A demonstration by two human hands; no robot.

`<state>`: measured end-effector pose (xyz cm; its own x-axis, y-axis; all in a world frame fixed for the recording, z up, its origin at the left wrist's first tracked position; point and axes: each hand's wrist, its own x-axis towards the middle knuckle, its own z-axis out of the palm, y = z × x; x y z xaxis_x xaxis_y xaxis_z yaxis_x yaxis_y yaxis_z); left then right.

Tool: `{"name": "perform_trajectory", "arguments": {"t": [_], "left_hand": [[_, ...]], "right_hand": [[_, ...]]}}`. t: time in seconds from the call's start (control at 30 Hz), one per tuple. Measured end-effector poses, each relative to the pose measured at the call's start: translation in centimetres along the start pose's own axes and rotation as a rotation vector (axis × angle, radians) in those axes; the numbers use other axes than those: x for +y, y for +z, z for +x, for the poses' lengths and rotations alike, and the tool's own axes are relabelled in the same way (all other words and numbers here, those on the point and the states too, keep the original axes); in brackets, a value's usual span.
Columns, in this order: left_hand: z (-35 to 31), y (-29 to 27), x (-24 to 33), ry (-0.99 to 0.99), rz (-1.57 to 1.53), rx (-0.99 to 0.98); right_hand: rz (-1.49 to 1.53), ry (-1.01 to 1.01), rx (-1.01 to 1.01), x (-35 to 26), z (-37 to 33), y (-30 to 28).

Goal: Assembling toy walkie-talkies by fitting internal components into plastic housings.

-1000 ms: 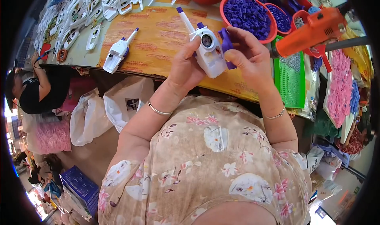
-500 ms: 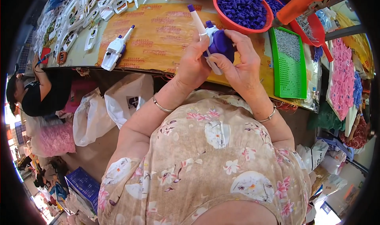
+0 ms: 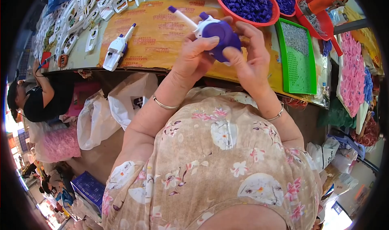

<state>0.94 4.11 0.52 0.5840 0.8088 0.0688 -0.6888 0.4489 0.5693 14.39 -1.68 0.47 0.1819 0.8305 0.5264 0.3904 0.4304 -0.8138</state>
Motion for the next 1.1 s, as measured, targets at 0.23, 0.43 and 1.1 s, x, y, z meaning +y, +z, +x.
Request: {"name": "perform_trajectory", "arguments": {"t": [0.23, 0.43, 1.1], "left_hand": [[-0.3, -2.1, -0.2, -0.021, 0.047, -0.026], [-0.8, -2.6, 0.1, -0.031, 0.073, -0.022], [-1.3, -0.3, 0.4, 0.010, 0.135, -0.117]], "right_hand": [[0.062, 0.205, -0.118, -0.6, -0.4, -1.2], [0.098, 0.143, -0.029, -0.6, -0.8, -1.2], [0.122, -0.009, -0.007, -1.6, -1.4, -1.1]]}}
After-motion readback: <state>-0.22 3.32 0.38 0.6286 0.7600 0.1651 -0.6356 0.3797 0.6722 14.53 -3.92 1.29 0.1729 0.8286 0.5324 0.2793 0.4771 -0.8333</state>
